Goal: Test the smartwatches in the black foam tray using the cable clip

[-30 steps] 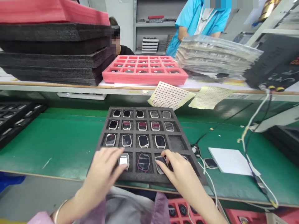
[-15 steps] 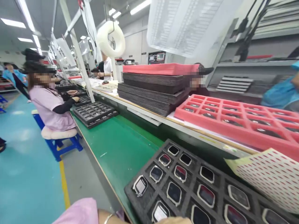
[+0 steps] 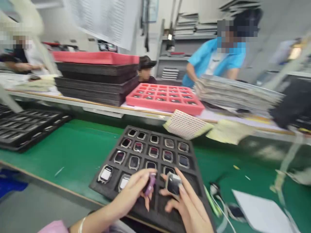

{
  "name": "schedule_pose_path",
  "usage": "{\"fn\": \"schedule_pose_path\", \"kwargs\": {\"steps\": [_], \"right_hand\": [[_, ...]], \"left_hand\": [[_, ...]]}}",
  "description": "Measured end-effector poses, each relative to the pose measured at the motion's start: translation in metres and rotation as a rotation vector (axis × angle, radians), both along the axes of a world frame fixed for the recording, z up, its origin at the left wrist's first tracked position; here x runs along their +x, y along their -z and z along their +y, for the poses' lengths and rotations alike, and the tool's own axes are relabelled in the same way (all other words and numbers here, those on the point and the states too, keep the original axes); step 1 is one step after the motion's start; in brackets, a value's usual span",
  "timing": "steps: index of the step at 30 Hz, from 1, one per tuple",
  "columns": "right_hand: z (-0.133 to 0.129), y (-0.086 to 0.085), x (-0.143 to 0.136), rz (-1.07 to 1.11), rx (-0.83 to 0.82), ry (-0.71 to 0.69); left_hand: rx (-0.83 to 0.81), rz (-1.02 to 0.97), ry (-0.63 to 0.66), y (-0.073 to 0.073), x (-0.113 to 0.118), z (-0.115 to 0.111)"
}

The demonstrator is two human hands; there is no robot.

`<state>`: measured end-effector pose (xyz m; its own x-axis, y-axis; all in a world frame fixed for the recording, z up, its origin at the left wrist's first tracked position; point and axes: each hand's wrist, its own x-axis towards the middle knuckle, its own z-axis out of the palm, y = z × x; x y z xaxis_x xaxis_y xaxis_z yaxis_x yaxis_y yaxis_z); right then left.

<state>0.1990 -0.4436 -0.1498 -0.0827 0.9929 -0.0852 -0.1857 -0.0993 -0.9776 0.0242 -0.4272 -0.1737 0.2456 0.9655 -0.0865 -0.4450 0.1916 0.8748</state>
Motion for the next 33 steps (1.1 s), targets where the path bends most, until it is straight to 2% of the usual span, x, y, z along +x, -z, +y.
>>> {"fn": "schedule_pose_path", "kwargs": {"steps": [4,9,12,17,22,26,30,33], "right_hand": [[-0.002,-0.011,-0.005,0.107,-0.021,-0.034],[-0.006,-0.005,0.0,0.146,0.073,-0.107],[-0.009,-0.003,0.001,0.162,0.095,-0.126],[-0.009,-0.002,0.003,0.204,0.09,-0.245],[-0.008,0.001,0.004,0.227,0.101,-0.222],[-0.01,0.002,0.004,0.237,0.111,-0.216],[-0.014,0.004,0.005,0.242,0.099,-0.181],[-0.015,0.006,0.006,0.271,0.118,-0.234]], "left_hand": [[0.075,0.101,0.007,-0.01,-0.007,-0.014],[0.06,0.249,0.074,-0.013,-0.009,-0.022],[0.08,0.324,0.062,-0.01,-0.007,-0.024],[0.139,0.359,0.014,0.001,-0.004,-0.027],[0.179,0.438,0.051,0.01,-0.007,-0.027],[0.218,0.493,0.042,0.011,-0.01,-0.029],[0.23,0.502,0.105,0.009,-0.012,-0.032],[0.228,0.49,0.075,0.009,-0.013,-0.033]]}}
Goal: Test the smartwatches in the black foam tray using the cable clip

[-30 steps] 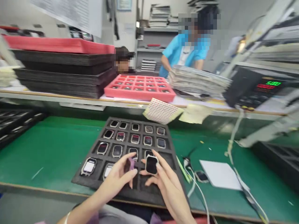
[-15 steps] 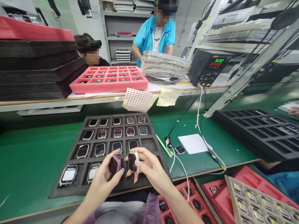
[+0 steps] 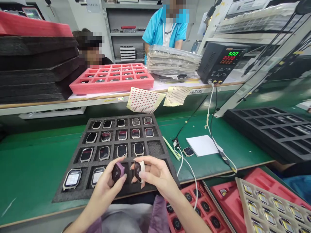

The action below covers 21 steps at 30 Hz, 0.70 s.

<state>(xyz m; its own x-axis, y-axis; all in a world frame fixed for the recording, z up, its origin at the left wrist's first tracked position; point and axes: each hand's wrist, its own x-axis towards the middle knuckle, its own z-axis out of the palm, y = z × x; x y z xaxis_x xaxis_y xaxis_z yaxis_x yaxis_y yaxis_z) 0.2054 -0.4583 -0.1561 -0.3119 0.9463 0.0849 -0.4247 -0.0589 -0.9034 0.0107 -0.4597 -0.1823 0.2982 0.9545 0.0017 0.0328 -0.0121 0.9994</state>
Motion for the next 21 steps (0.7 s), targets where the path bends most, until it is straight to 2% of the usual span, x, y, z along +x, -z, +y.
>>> {"fn": "schedule_pose_path", "kwargs": {"steps": [6,9,14,18,21], "right_hand": [[-0.0005,0.0055,0.0007,0.0,0.059,-0.024],[-0.0015,0.0063,0.0001,-0.008,0.074,-0.021],[-0.0032,0.006,0.0004,-0.028,0.083,-0.035],[-0.0039,0.0045,-0.0003,-0.029,0.082,-0.022],[-0.0044,0.0041,-0.001,-0.03,0.083,-0.006]], "left_hand": [[-0.022,-0.014,0.051,0.0022,-0.0025,-0.0015],[-0.006,-0.006,-0.001,0.0047,-0.0029,-0.0009],[-0.005,-0.02,0.005,0.0057,-0.0016,-0.0017],[-0.018,-0.066,-0.08,0.0035,-0.0004,-0.0043],[-0.012,-0.047,-0.063,0.0036,-0.0015,-0.0052]]}}
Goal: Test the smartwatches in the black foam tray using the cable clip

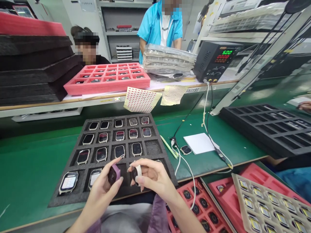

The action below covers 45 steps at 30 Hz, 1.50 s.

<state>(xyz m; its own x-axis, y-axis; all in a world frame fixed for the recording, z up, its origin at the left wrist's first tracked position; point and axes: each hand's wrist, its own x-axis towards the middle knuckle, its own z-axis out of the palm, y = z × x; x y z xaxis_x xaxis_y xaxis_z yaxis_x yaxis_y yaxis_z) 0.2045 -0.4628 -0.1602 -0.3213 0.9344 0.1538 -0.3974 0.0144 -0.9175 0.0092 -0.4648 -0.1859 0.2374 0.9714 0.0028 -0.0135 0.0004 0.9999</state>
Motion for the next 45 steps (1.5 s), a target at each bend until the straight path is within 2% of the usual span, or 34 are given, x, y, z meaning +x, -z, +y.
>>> {"fn": "schedule_pose_path", "kwargs": {"steps": [11,15,21,27,32,36,45], "right_hand": [[-0.001,-0.003,-0.001,0.016,-0.011,0.034],[-0.002,-0.003,-0.001,0.003,-0.021,0.054],[-0.001,-0.001,-0.001,0.008,-0.032,0.057],[0.0,-0.01,-0.002,-0.006,-0.096,0.047],[0.005,-0.013,0.003,0.0,-0.201,0.023],[0.004,-0.011,0.005,-0.03,-0.236,0.095],[-0.001,-0.003,0.005,-0.091,-0.189,0.098]], "left_hand": [[0.028,-0.046,-0.084,-0.008,0.003,-0.005],[-0.005,-0.041,-0.029,-0.007,-0.002,-0.005],[0.003,-0.053,-0.025,-0.009,-0.002,-0.002],[-0.071,-0.075,0.001,-0.015,0.002,0.004],[-0.202,-0.284,0.097,-0.019,0.002,0.014],[-0.308,-0.447,0.186,-0.023,-0.001,0.02],[-0.311,-0.396,0.193,-0.021,-0.005,0.015]]}}
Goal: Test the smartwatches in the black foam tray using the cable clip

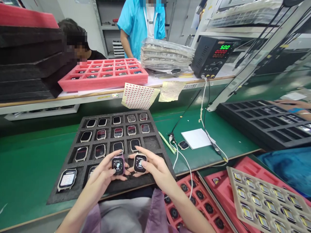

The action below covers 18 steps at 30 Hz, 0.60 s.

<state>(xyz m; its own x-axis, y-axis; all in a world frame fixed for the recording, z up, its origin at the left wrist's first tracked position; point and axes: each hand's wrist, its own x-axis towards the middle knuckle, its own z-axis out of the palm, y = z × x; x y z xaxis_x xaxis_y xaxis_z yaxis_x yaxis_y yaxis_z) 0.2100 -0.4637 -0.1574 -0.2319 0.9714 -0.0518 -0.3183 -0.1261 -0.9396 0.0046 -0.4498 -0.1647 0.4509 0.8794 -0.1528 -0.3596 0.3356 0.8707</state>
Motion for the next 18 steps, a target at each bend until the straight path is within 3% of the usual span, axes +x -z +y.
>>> {"fn": "schedule_pose_path", "kwargs": {"steps": [11,18], "right_hand": [[-0.005,-0.008,-0.005,-0.091,0.033,0.025],[-0.009,-0.008,-0.004,-0.048,0.033,-0.036]], "left_hand": [[0.059,0.055,0.04,-0.004,-0.001,-0.003],[0.139,0.198,-0.105,-0.001,0.006,-0.005]]}}
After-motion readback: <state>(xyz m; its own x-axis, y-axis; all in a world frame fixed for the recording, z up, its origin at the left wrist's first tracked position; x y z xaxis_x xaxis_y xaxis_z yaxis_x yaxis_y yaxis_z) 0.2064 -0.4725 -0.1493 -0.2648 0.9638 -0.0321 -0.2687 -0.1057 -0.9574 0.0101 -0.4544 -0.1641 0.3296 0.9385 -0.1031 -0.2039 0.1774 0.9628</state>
